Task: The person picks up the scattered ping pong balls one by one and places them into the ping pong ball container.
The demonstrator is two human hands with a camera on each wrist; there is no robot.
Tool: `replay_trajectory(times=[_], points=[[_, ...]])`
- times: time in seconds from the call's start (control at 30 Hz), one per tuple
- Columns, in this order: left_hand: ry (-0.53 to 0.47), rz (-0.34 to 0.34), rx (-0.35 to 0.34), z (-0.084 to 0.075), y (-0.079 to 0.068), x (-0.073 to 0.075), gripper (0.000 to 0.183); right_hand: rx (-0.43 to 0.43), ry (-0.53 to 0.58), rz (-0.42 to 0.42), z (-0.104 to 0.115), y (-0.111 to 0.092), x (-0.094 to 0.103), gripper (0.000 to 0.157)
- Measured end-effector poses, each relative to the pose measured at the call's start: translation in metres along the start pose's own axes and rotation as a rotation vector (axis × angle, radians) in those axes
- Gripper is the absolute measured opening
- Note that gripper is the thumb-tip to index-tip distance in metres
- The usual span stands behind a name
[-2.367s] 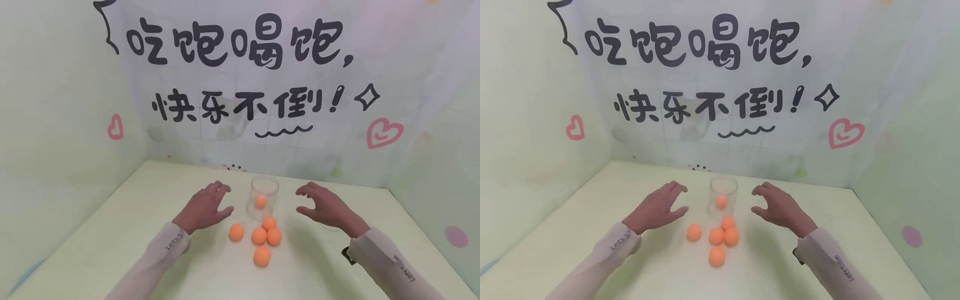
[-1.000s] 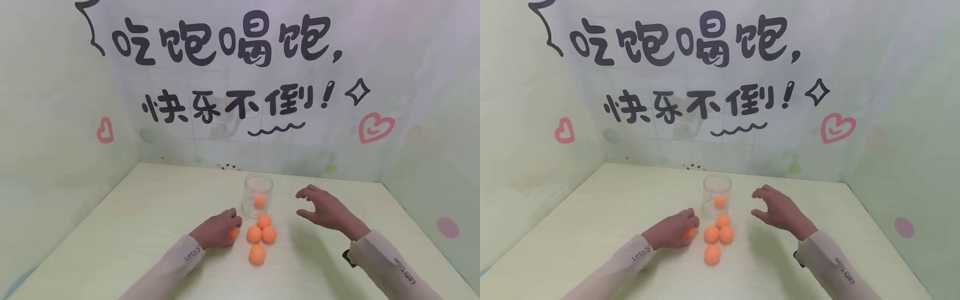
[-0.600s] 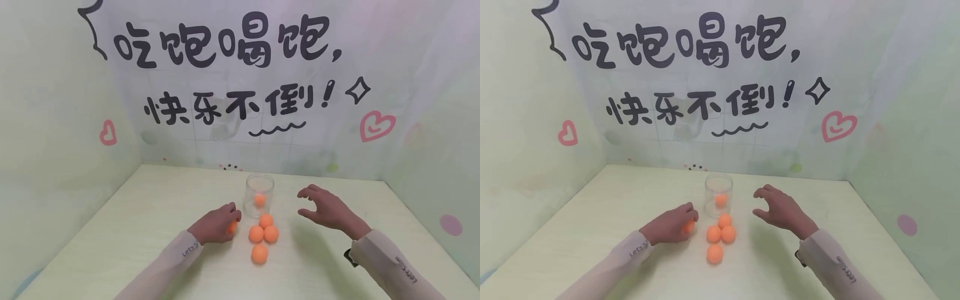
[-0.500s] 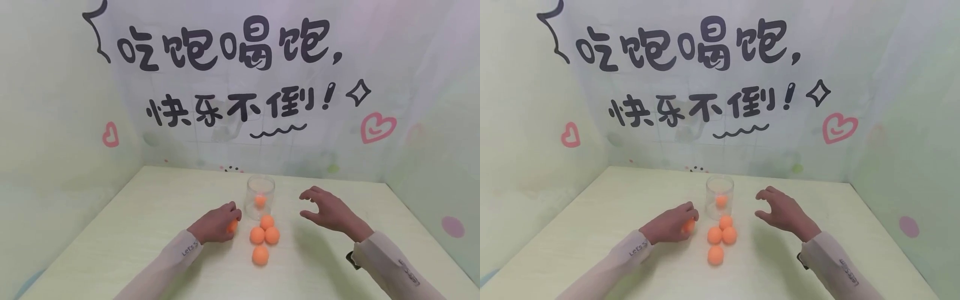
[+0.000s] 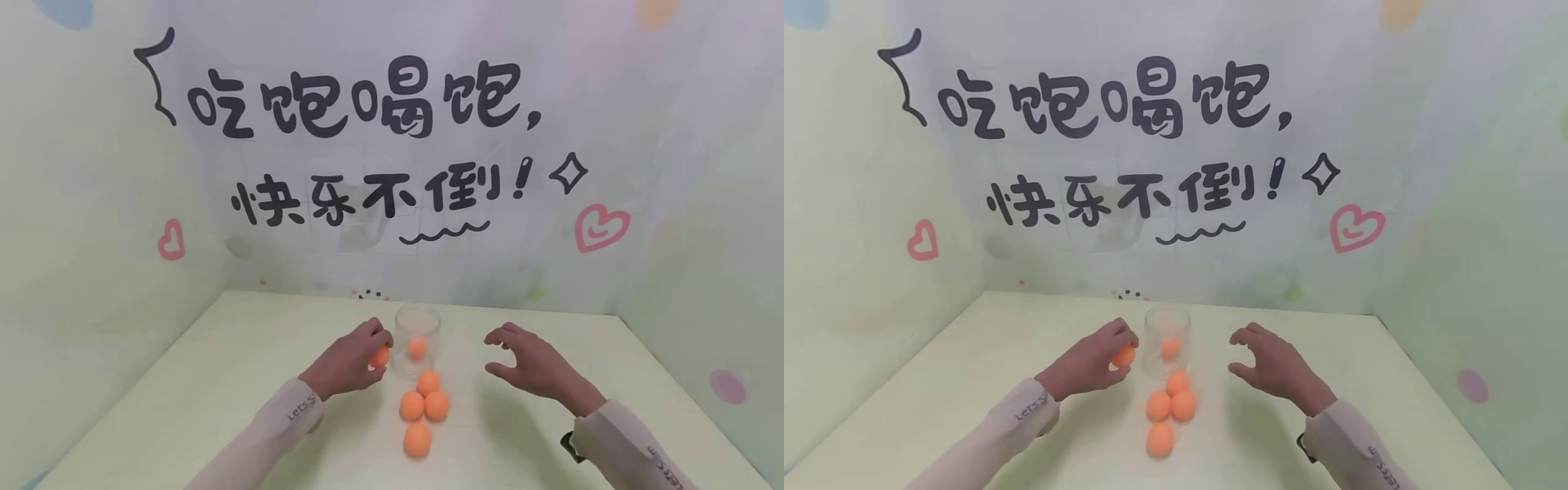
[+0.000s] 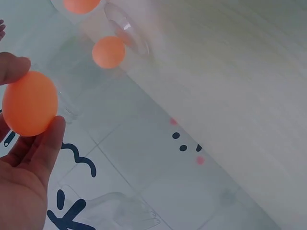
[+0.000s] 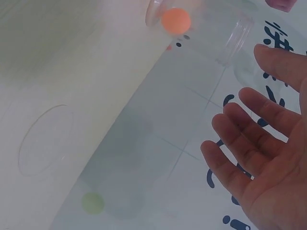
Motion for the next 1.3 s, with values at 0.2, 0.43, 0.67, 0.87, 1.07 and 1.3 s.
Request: replay_trajectory(times=[0.2, 0.43, 0.67, 0.87, 1.07, 1.3], points=[[-0.023, -0.071, -0.009, -0.004, 0.003, 0.008, 0.026, -0.022, 0.012, -0.022, -0.001, -0.006, 0.000, 0.029], [-0.084, -0.123, 0.022, -0.007, 0.020, 0.018, 0.027, -0.010, 0.006, -0.017, -0.003, -0.012, 0.002, 0.030], [-0.080, -0.128, 0.026, -0.011, 0.047, 0.028, 0.028, -0.001, 0.012, -0.018, -0.001, -0.013, 0.004, 0.030], [-0.082, -0.100, 0.035, -0.010, 0.062, 0.032, 0.028, 0.000, 0.017, -0.008, -0.001, -0.015, -0.001, 0.030], [-0.095, -0.083, 0.068, -0.005, 0.077, 0.034, 0.026, 0.000, 0.017, -0.010, -0.002, -0.017, -0.005, 0.030], [-0.109, -0.041, 0.046, -0.010, 0.089, 0.023, 0.025, -0.014, 0.022, -0.001, -0.004, -0.020, -0.006, 0.030]])
Point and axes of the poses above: each hand's wrist, its own y-axis towards the middle knuckle, its own x-axis out of the back of the hand, z = x × y, the point moved 10 cm from there along y, towards the middle knuckle, and after that the axes turned 8 degrees about -z, right-handed, at the moved point
